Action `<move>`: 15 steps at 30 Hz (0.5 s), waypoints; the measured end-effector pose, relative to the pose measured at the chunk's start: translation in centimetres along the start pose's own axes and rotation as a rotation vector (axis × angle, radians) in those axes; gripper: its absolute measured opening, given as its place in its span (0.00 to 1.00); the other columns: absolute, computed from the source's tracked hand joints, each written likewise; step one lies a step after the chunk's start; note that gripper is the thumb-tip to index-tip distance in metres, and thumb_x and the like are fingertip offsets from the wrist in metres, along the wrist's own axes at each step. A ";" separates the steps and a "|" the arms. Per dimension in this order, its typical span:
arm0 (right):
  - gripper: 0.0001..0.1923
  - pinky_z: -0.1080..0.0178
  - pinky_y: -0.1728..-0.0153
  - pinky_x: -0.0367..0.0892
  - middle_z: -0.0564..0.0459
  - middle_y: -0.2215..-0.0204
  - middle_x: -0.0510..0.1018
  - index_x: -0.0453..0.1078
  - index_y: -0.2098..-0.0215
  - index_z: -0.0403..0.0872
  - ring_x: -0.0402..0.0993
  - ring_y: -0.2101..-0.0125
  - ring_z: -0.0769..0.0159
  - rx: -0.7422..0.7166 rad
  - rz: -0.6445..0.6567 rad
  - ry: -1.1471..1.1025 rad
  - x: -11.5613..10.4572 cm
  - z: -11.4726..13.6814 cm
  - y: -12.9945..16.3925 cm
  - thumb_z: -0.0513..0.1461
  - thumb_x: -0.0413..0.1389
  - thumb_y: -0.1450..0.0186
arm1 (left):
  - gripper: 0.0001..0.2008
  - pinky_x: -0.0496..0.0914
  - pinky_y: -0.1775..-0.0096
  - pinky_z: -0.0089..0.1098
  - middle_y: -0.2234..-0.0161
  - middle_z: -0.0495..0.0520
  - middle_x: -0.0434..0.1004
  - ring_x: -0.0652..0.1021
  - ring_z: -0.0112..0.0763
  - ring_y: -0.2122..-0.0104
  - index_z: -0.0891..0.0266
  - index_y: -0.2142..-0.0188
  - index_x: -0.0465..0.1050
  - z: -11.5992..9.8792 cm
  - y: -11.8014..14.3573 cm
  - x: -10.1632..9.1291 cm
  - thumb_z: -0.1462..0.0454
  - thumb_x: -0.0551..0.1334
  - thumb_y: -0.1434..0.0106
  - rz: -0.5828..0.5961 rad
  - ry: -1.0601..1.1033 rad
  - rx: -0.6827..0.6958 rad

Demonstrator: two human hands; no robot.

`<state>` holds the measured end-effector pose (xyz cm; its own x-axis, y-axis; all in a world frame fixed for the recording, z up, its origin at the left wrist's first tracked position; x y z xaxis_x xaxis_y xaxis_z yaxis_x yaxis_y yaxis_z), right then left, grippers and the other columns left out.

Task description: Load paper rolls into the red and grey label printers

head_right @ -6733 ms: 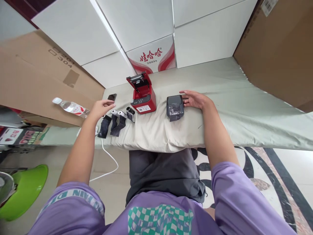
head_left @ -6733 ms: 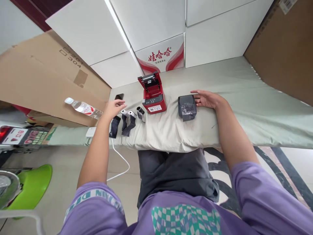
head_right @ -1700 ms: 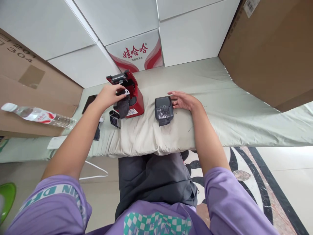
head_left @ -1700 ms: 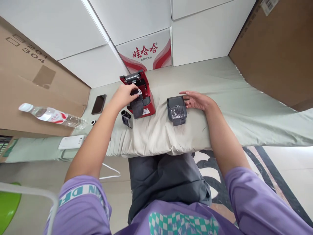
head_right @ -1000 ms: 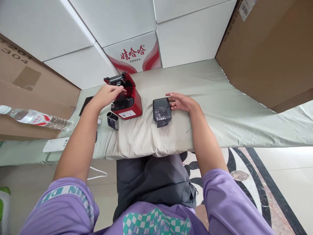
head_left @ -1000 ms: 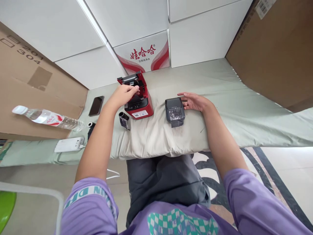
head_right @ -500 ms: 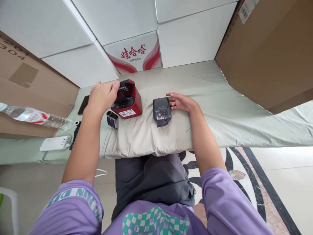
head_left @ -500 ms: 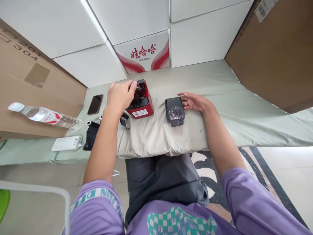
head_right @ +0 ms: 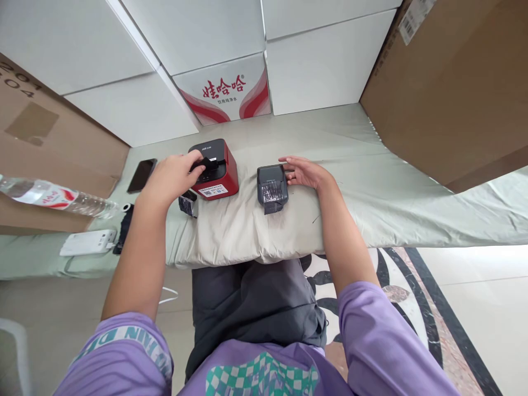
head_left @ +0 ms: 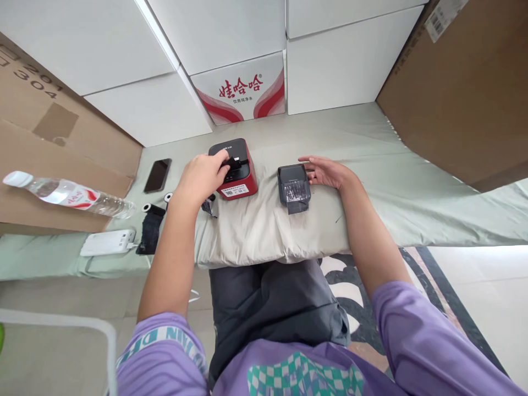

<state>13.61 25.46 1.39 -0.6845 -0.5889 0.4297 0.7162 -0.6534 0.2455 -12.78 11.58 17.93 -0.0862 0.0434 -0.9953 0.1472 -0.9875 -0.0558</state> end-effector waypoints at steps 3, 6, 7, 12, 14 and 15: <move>0.14 0.64 0.71 0.78 0.49 0.58 0.81 0.74 0.47 0.47 0.75 0.71 0.69 0.000 0.004 0.000 0.0 0.0 0.0 0.41 0.64 0.30 | 0.17 0.74 0.50 0.46 0.53 0.64 0.83 0.82 0.57 0.50 0.55 0.42 0.73 -0.6 0.1 0.0 0.61 0.55 0.25 0.031 -0.012 0.028; 0.15 0.65 0.71 0.78 0.49 0.58 0.81 0.74 0.47 0.47 0.75 0.72 0.69 0.001 0.010 0.002 0.0 -0.1 0.0 0.42 0.65 0.31 | 0.18 0.73 0.48 0.48 0.51 0.65 0.83 0.82 0.58 0.49 0.56 0.39 0.71 -0.6 0.1 0.0 0.61 0.55 0.25 0.049 -0.021 0.012; 0.15 0.65 0.71 0.78 0.49 0.59 0.81 0.74 0.47 0.47 0.75 0.72 0.69 0.002 0.011 0.004 0.0 -0.1 0.0 0.42 0.65 0.31 | 0.19 0.73 0.47 0.48 0.51 0.65 0.83 0.82 0.59 0.49 0.56 0.38 0.70 -0.5 0.1 0.0 0.60 0.55 0.25 0.055 -0.024 -0.004; 0.14 0.66 0.72 0.78 0.49 0.58 0.81 0.74 0.47 0.47 0.76 0.71 0.70 -0.001 0.004 0.000 0.1 -0.1 0.0 0.41 0.64 0.30 | 0.25 0.73 0.46 0.50 0.51 0.68 0.82 0.81 0.60 0.49 0.60 0.34 0.66 -0.2 -0.3 -0.1 0.59 0.57 0.28 0.068 -0.005 -0.082; 0.15 0.66 0.72 0.78 0.50 0.59 0.81 0.74 0.48 0.47 0.75 0.72 0.70 -0.001 0.003 0.003 0.1 0.0 0.1 0.42 0.65 0.30 | 0.27 0.72 0.44 0.51 0.51 0.68 0.82 0.80 0.61 0.48 0.60 0.34 0.66 -0.4 -0.6 -0.1 0.59 0.58 0.31 0.061 0.020 -0.110; 0.15 0.66 0.72 0.78 0.50 0.59 0.81 0.74 0.48 0.47 0.75 0.72 0.71 -0.001 0.003 0.006 0.2 0.0 0.1 0.42 0.65 0.30 | 0.28 0.71 0.44 0.51 0.51 0.68 0.82 0.80 0.62 0.47 0.60 0.34 0.66 -0.5 -0.8 0.0 0.60 0.59 0.32 0.055 0.033 -0.125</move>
<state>13.56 25.26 1.45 -0.6834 -0.5934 0.4252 0.7179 -0.6521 0.2437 -12.45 12.42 17.94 -0.0428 -0.0038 -0.9991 0.2730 -0.9620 -0.0081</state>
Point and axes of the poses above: each hand's wrist, its own y-axis away from the middle knuckle, its own x-axis out of the palm, z = x × y, the point moved 10 cm from there along -y, towards the middle knuckle
